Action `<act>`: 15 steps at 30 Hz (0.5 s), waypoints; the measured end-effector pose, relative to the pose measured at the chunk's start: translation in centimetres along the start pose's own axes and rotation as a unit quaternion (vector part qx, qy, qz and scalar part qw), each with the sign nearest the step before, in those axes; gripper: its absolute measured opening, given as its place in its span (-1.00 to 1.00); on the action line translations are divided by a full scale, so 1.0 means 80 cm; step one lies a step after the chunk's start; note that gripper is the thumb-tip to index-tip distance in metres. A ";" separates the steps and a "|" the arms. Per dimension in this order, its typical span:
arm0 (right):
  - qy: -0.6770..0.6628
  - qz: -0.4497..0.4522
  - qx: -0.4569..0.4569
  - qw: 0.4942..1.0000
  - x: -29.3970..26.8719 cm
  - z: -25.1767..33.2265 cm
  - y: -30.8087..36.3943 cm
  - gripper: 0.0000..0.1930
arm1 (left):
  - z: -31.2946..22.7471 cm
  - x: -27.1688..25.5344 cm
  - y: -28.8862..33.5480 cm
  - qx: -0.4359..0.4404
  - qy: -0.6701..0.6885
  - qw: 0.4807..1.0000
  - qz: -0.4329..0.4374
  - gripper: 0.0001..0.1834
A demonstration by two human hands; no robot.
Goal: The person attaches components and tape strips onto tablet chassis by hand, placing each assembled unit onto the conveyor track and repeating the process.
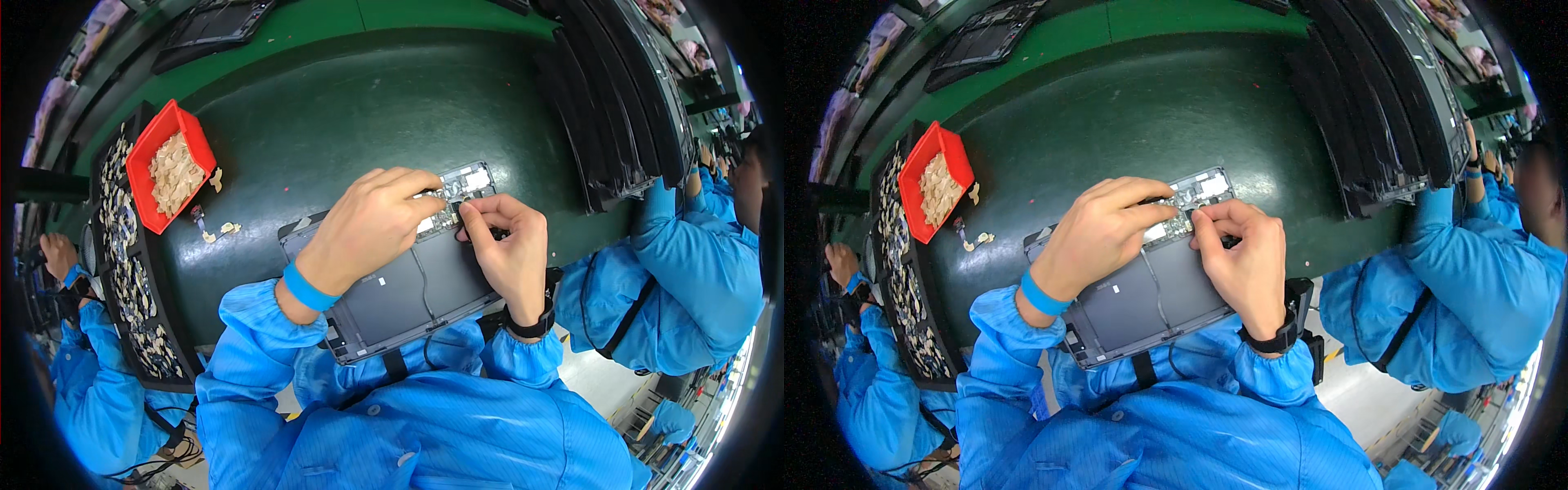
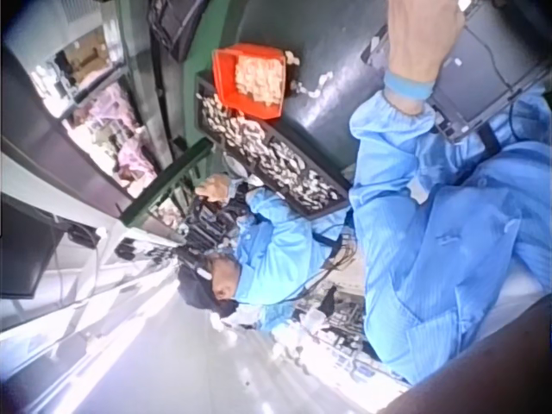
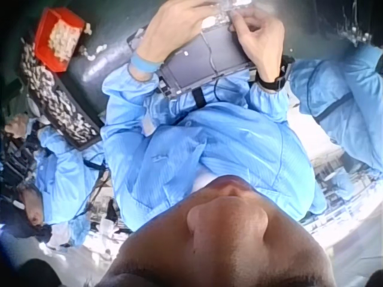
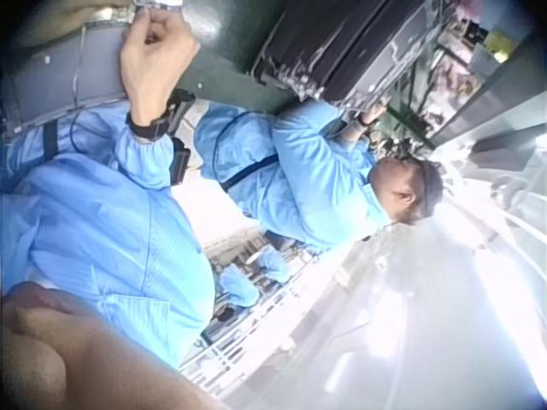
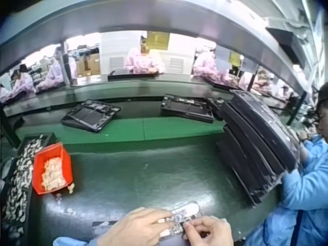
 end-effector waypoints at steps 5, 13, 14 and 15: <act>-0.010 0.012 0.026 1.000 0.000 -0.004 0.001 -0.84 | -0.002 0.001 0.000 0.005 -0.008 1.000 0.001 -0.65; 0.007 0.033 0.020 0.999 0.000 -0.005 -0.001 -0.84 | -0.003 0.006 0.002 -0.001 -0.010 1.000 0.009 -0.66; 0.003 0.037 0.023 0.999 0.002 -0.007 -0.001 -0.84 | -0.002 0.006 0.003 -0.001 -0.011 1.000 0.011 -0.66; 0.004 0.038 0.022 0.999 0.003 -0.005 -0.002 -0.84 | -0.001 0.005 0.003 -0.002 -0.011 1.000 0.010 -0.66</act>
Point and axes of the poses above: each hand's wrist, its own y-axis away from the middle knuckle, its own x-axis out of the palm, z = x × y, the point moved 9 cm from there along -y, towards the middle knuckle, and after that the axes turned 9 degrees about -z, right-handed, at the moved point
